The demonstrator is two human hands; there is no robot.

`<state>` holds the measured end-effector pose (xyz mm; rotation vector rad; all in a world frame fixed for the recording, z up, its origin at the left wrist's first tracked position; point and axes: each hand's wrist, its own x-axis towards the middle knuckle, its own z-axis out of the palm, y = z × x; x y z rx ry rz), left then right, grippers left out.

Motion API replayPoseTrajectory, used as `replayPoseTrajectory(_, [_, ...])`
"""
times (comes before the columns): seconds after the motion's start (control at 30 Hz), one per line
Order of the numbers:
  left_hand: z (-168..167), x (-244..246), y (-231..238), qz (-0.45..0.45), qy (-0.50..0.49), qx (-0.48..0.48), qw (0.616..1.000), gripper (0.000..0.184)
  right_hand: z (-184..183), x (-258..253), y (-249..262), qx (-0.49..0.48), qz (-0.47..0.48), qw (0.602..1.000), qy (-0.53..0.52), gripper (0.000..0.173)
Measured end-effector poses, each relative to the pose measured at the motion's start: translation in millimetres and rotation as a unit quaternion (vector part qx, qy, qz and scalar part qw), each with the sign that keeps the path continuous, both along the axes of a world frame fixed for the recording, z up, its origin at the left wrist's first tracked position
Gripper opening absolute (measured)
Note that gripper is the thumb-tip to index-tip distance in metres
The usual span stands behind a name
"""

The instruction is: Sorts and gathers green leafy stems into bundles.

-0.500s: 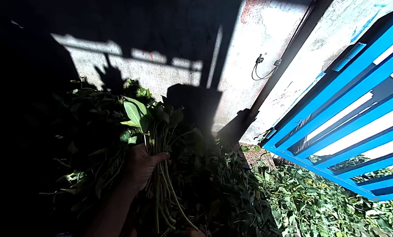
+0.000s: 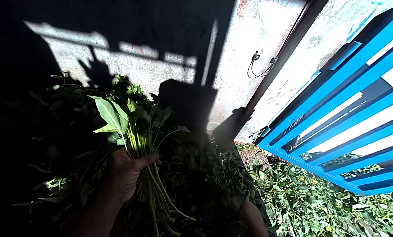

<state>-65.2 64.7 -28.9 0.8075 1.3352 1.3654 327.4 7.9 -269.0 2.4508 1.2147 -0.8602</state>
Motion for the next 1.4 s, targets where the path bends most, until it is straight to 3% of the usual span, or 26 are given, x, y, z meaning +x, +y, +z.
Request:
replayPoseTrajectory(0.1, [0.1, 2.9, 0.7, 0.009, -0.002, -0.006, 1.000, 0.020, 19.7, -7.6, -11.9, -0.045, -0.010, 0.998, -0.047, 0.048])
replayPoseTrajectory(0.17, [-0.7, 6.4, 1.5, 0.012, -0.009, -0.019, 1.000, 0.020, 26.7, -15.4, -3.3, 0.051, -0.027, 0.997, -0.048, 0.040])
replayPoseTrajectory(0.27, [-2.1, 11.4, 1.7, 0.017, -0.029, -0.040, 0.999, 0.024, 3.6, -25.1, 16.7, 0.178, -0.047, 0.983, 0.009, 0.035])
replayPoseTrajectory(0.4, [-1.1, 12.7, 1.4, 0.017, -0.067, -0.060, 0.996, 0.025, -44.2, -35.4, 23.3, 0.088, -0.055, 0.994, 0.047, 0.047])
replayPoseTrajectory(0.47, [-1.0, 12.8, 1.9, 0.017, -0.078, -0.063, 0.995, 0.023, -34.7, -52.3, 17.8, 0.109, -0.050, 0.991, 0.062, 0.047])
replayPoseTrajectory(0.53, [-1.7, 12.2, 2.8, 0.019, -0.082, -0.063, 0.995, 0.023, -9.5, -75.5, 6.7, 0.242, -0.083, 0.964, 0.070, 0.044])
replayPoseTrajectory(0.6, [-2.0, 12.0, 2.1, 0.019, -0.082, -0.064, 0.994, 0.023, -2.1, -93.7, -5.4, 0.394, -0.105, 0.911, 0.068, 0.035])
replayPoseTrajectory(0.63, [-1.0, 12.7, 1.4, 0.014, -0.080, -0.063, 0.995, 0.023, -2.7, -95.4, -8.1, 0.387, -0.093, 0.915, 0.060, 0.033])
replayPoseTrajectory(0.7, [0.7, 14.5, -1.5, 0.006, -0.079, -0.058, 0.995, 0.022, 2.8, -89.5, -7.0, 0.204, -0.062, 0.975, 0.058, 0.041])
replayPoseTrajectory(0.73, [0.9, 14.6, -2.5, 0.001, -0.081, -0.054, 0.995, 0.022, 8.0, -87.2, -4.9, 0.145, -0.055, 0.986, 0.064, 0.044])
replayPoseTrajectory(0.8, [2.6, 14.6, -2.3, -0.001, -0.090, -0.050, 0.995, 0.022, 25.6, -90.4, -5.2, 0.214, -0.068, 0.972, 0.074, 0.044])
replayPoseTrajectory(0.87, [2.9, 13.4, -3.3, 0.007, -0.107, -0.058, 0.993, 0.024, 40.3, -95.6, -8.1, 0.367, -0.090, 0.919, 0.114, 0.035])
replayPoseTrajectory(0.9, [2.8, 12.8, -3.8, 0.006, -0.114, -0.066, 0.991, 0.026, 42.7, -95.1, -8.5, 0.396, -0.106, 0.898, 0.157, 0.032])
replayPoseTrajectory(1.03, [3.6, 12.7, -5.5, -0.030, -0.137, -0.078, 0.987, 0.034, 41.2, -84.3, -6.2, 0.346, -0.189, 0.846, 0.358, 0.027])
replayPoseTrajectory(1.13, [6.0, 13.7, -6.7, -0.044, -0.132, -0.085, 0.987, 0.028, 65.7, -95.4, -7.7, 0.388, -0.207, 0.825, 0.355, 0.040])
replayPoseTrajectory(1.23, [3.8, 15.1, -5.5, -0.048, -0.126, -0.103, 0.986, 0.022, 59.7, -96.3, -12.8, 0.384, -0.175, 0.815, 0.398, 0.019])
replayPoseTrajectory(1.33, [-2.0, 19.7, -4.3, -0.036, -0.110, -0.121, 0.986, 0.021, 37.7, -91.7, -15.3, 0.339, -0.124, 0.828, 0.429, 0.023])
replayPoseTrajectory(1.4, [-9.7, 22.9, -3.7, -0.036, -0.084, -0.122, 0.988, 0.022, 37.6, -99.0, -18.7, 0.383, -0.139, 0.803, 0.434, 0.022])
